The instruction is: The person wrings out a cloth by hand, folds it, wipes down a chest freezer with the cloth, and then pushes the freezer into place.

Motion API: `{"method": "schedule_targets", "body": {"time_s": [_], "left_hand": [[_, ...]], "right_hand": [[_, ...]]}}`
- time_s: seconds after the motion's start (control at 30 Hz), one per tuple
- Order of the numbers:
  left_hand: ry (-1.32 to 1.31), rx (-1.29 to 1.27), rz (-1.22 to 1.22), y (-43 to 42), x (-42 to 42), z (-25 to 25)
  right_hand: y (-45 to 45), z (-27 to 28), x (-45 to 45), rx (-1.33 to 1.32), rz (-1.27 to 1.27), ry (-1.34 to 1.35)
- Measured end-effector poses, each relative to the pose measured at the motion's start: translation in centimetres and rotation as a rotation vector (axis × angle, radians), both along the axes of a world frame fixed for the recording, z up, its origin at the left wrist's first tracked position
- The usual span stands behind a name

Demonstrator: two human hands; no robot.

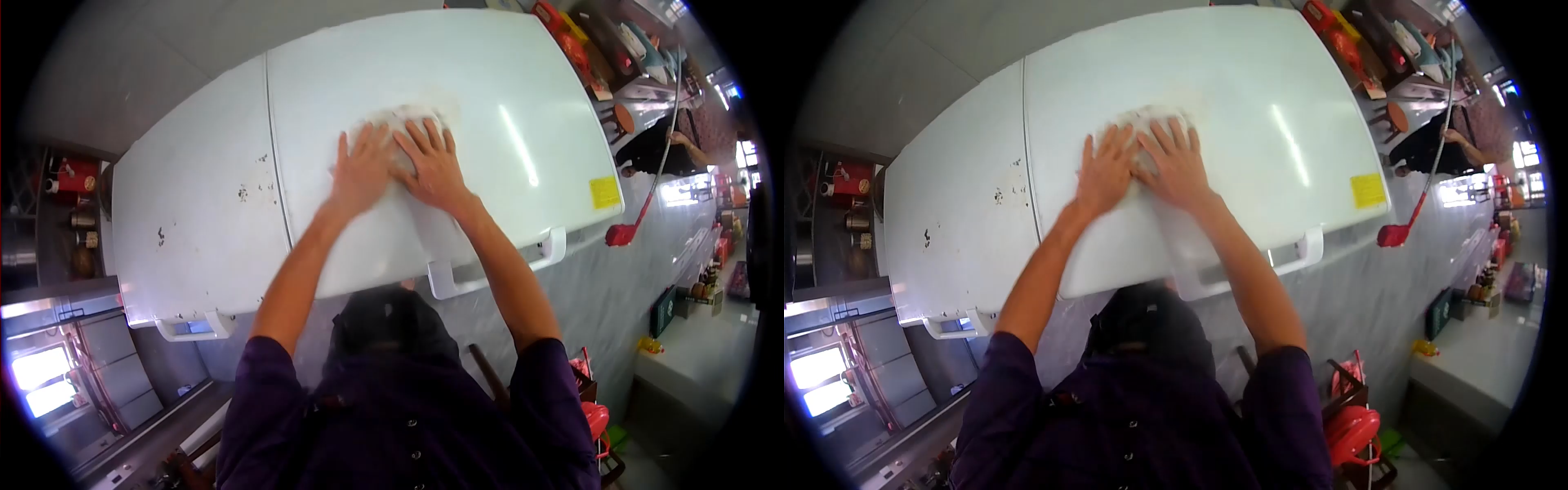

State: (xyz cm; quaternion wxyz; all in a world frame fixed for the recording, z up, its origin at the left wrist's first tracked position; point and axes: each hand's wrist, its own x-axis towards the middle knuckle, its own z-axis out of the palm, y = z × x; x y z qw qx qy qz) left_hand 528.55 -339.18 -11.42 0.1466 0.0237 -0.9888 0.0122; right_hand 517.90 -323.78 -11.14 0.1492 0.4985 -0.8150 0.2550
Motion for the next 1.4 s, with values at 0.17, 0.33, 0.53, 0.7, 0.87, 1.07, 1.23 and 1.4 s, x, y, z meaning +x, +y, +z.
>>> {"method": "schedule_targets", "body": {"time_s": [0.17, 0.33, 0.53, 0.7, 0.87, 1.07, 1.23, 1.4], "left_hand": [[-0.004, 0.203, 0.062, -3.7, -2.2, -0.2], [-0.016, 0.263, -0.098, 2.8, 1.0, -0.6], [-0.038, 0.43, -0.395, 13.1, 2.2, 0.8], [0.03, 0.486, -0.59, 11.0, 0.3, 1.0], [-0.166, 0.436, -0.52, 2.3, 6.8, 1.5], [-0.34, 0.45, 0.123, -4.5, 22.7, 4.5], [-0.318, 0.436, 0.307, -1.8, 28.4, 4.2], [-0.408, 0.363, 0.027, 1.3, 20.9, 3.7]], "right_hand": [[-2.5, 0.0, -0.6, 0.043, -0.042, -0.026], [4.8, 1.3, 2.8, 0.117, -0.068, -0.143], [16.1, 1.0, 10.1, 0.02, -0.377, -0.153], [13.3, 1.6, 10.2, 0.05, -0.53, -0.203], [5.6, 1.7, 14.0, 0.011, -0.311, -0.167], [-5.7, 0.0, 22.6, 0.105, 0.18, -0.263], [-5.7, 0.3, 25.3, 0.138, 0.391, -0.35], [1.1, 0.9, 20.5, 0.111, 0.144, -0.381]]}}
